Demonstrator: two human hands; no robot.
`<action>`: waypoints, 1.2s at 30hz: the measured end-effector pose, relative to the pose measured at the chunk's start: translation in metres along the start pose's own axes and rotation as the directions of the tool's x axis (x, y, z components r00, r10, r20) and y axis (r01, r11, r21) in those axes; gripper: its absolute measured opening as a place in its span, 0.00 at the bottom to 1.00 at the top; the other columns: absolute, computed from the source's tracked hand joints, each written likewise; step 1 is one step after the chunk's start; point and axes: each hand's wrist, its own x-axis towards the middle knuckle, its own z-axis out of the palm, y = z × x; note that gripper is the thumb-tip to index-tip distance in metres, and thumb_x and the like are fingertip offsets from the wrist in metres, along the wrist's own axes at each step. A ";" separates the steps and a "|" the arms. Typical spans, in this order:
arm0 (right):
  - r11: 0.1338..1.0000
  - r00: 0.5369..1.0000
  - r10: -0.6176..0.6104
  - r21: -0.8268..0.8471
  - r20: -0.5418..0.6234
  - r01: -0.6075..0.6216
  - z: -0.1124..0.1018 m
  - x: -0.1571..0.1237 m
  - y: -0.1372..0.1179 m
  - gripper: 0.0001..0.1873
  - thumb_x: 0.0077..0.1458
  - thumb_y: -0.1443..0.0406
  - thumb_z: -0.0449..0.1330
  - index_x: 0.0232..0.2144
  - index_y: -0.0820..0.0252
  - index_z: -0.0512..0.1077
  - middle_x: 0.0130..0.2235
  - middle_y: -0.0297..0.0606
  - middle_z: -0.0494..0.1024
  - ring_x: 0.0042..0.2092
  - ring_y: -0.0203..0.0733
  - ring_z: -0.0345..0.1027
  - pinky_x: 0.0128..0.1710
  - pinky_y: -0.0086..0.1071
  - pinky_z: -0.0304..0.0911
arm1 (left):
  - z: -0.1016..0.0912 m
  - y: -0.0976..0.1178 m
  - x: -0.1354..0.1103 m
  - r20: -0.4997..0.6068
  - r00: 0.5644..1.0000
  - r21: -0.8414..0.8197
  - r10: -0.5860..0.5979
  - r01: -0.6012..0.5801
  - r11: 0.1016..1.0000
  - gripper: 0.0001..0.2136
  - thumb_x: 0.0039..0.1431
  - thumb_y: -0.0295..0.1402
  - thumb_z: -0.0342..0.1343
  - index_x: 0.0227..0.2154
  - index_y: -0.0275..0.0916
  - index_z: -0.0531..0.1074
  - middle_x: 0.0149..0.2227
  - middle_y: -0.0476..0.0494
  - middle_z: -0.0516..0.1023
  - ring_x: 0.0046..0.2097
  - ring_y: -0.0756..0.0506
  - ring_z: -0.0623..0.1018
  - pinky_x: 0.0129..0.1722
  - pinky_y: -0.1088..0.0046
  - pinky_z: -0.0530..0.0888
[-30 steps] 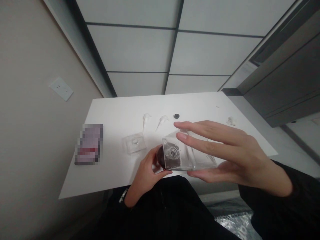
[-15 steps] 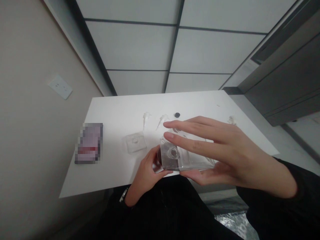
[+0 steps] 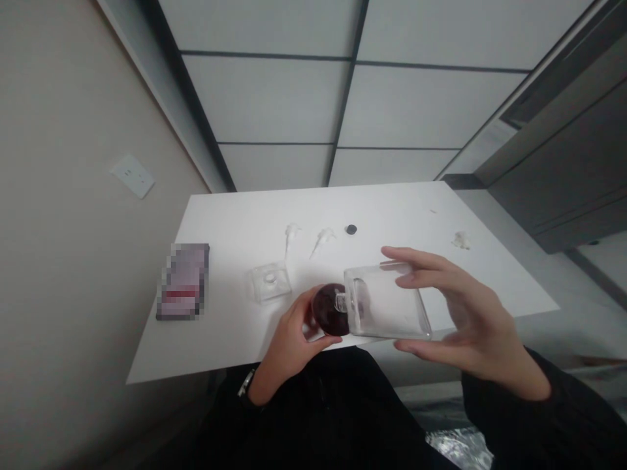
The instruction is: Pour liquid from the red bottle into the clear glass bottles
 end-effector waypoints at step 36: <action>0.859 0.868 0.455 0.158 0.199 -0.487 0.064 0.001 0.112 0.38 0.55 0.46 0.72 0.60 0.51 0.64 0.63 0.51 0.76 0.65 0.60 0.72 0.67 0.56 0.68 | -0.100 0.017 0.011 -0.066 0.980 0.558 0.187 -0.120 0.821 0.42 0.61 0.39 0.72 0.72 0.46 0.55 0.73 0.32 0.66 0.74 0.32 0.67 0.73 0.43 0.66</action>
